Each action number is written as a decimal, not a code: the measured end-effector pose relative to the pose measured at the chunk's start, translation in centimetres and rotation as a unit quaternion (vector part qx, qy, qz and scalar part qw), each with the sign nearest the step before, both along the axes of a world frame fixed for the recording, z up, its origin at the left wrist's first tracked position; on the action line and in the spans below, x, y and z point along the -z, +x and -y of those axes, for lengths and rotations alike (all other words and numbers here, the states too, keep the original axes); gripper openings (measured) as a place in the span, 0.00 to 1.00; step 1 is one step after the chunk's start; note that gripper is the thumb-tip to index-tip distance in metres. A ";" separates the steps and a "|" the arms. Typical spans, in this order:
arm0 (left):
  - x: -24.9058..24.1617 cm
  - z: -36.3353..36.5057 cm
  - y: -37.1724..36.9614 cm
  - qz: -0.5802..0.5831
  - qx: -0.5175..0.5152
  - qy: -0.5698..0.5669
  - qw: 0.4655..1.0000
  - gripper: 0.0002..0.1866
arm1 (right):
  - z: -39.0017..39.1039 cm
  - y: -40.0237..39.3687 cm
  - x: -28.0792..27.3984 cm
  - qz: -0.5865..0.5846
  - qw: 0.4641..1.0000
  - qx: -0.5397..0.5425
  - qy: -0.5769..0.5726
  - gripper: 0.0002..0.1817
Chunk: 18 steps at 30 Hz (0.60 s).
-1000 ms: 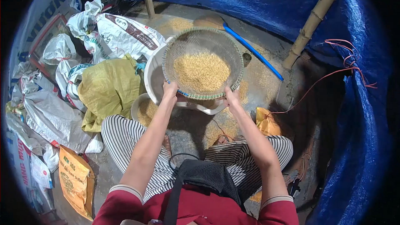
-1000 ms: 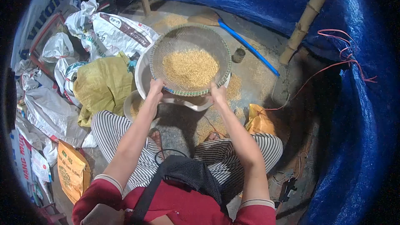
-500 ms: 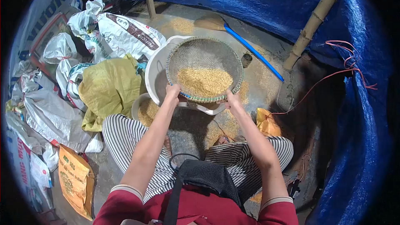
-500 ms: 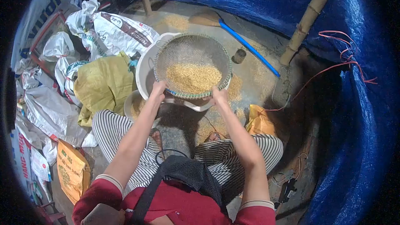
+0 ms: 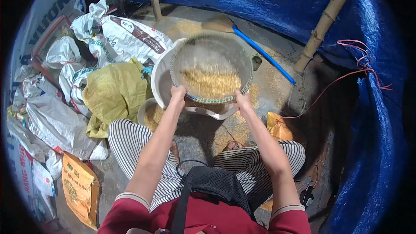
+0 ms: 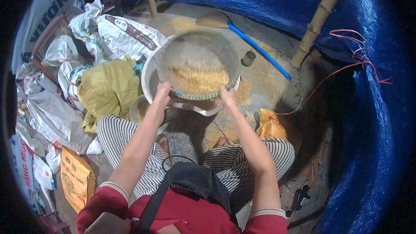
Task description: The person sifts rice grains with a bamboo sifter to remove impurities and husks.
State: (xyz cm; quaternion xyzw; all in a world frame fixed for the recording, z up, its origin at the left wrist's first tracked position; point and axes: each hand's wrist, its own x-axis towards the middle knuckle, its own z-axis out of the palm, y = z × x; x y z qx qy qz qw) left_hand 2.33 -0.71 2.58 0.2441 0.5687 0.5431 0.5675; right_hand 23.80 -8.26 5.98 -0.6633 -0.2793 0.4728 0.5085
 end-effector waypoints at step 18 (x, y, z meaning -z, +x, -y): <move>-0.1 0.4 -0.3 0.016 0.007 -0.020 1.000 0.16 | 0.0 -0.4 0.1 -0.013 0.999 0.024 -0.020 0.10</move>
